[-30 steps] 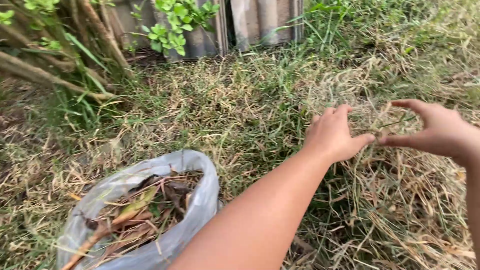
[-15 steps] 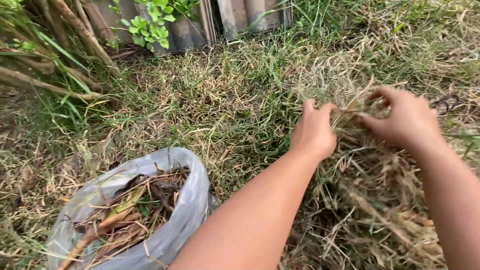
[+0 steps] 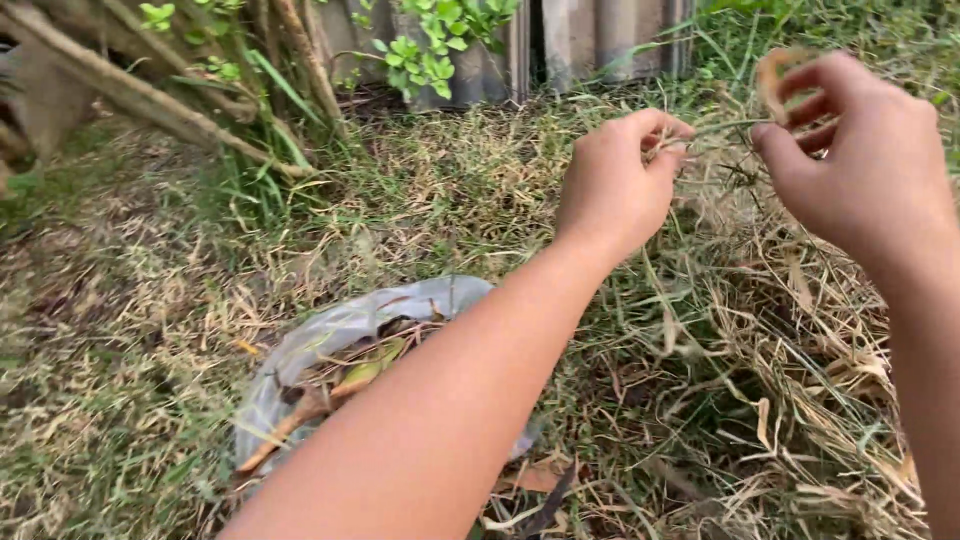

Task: Picking up dry grass and leaves from the ground and placing them into a plastic bag.

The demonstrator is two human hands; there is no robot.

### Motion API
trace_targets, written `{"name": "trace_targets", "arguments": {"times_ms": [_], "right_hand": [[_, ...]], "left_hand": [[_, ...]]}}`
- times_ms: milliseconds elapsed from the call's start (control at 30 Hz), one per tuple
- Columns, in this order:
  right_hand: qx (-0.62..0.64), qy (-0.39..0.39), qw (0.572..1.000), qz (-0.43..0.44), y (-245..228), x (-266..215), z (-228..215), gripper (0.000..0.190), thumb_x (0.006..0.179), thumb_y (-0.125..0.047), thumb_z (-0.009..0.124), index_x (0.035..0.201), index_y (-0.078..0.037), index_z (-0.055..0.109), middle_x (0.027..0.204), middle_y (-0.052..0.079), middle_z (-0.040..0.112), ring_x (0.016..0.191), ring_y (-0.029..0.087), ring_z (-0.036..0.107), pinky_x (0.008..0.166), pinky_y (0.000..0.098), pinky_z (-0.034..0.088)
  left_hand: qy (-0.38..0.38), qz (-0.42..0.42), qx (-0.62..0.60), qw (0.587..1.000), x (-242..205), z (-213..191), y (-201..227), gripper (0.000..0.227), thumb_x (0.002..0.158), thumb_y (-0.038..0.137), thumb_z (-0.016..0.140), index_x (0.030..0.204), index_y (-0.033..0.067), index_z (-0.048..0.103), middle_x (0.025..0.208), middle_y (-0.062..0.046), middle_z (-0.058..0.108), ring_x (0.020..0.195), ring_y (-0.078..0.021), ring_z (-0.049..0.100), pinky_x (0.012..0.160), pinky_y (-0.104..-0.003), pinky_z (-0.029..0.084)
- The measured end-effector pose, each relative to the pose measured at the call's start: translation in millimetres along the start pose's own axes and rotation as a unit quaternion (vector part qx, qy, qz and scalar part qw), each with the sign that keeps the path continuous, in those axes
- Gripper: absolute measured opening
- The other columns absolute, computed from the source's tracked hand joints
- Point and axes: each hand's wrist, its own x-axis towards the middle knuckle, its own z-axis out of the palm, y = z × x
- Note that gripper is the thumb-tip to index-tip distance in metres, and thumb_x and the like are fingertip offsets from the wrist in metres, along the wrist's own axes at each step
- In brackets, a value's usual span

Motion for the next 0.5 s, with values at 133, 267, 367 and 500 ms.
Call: {"name": "trace_targets", "arguments": {"times_ms": [133, 267, 367, 500], "right_hand": [[0.045, -0.046, 0.996, -0.061, -40.0, 5.0, 8.1, 0.061, 0.093, -0.046, 0.070, 0.144, -0.016, 0.056, 0.131, 0.020, 0.068, 0.121, 0.033, 0.067, 0.095, 0.0532, 0.055], [-0.131, -0.053, 0.942, -0.305, -41.9, -2.0, 43.0, 0.083, 0.081, -0.064, 0.075, 0.146, -0.017, 0.054, 0.156, 0.028, 0.040, 0.149, 0.042, 0.022, 0.116, 0.0622, 0.016], [-0.108, -0.114, 0.946, -0.283, -31.6, -14.8, 69.9, 0.094, 0.075, -0.062, 0.074, 0.152, -0.015, 0.048, 0.160, 0.020, 0.037, 0.156, 0.035, 0.013, 0.124, 0.0597, 0.004], [-0.333, -0.065, 0.907, -0.250, 20.0, -31.8, 98.8, 0.085, 0.078, -0.052, 0.078, 0.154, -0.023, 0.051, 0.158, 0.005, 0.049, 0.157, 0.025, 0.032, 0.131, 0.0548, 0.016]], "left_hand": [[0.053, 0.032, -0.021, 0.998, 5.6, -41.6, -16.9, 0.013, 0.093, 0.020, 0.067, 0.100, 0.0148, 0.077, 0.090, -0.007, 0.077, 0.081, -0.0215, 0.075, 0.073, -0.037, 0.058], [0.156, 0.058, -0.025, 0.986, 11.2, -87.9, -50.0, 0.014, 0.096, 0.017, 0.064, 0.101, 0.0117, 0.076, 0.091, -0.008, 0.078, 0.081, -0.0198, 0.076, 0.074, -0.035, 0.059], [0.188, 0.024, -0.021, 0.982, 1.1, -131.2, -64.6, 0.015, 0.096, 0.017, 0.063, 0.099, 0.0118, 0.076, 0.088, -0.006, 0.079, 0.076, -0.0187, 0.075, 0.070, -0.035, 0.058], [0.164, -0.083, 0.011, 0.983, -28.1, -169.1, -77.1, 0.017, 0.097, 0.016, 0.060, 0.100, 0.0123, 0.077, 0.075, -0.009, 0.073, 0.065, -0.0207, 0.068, 0.062, -0.037, 0.051]]}}
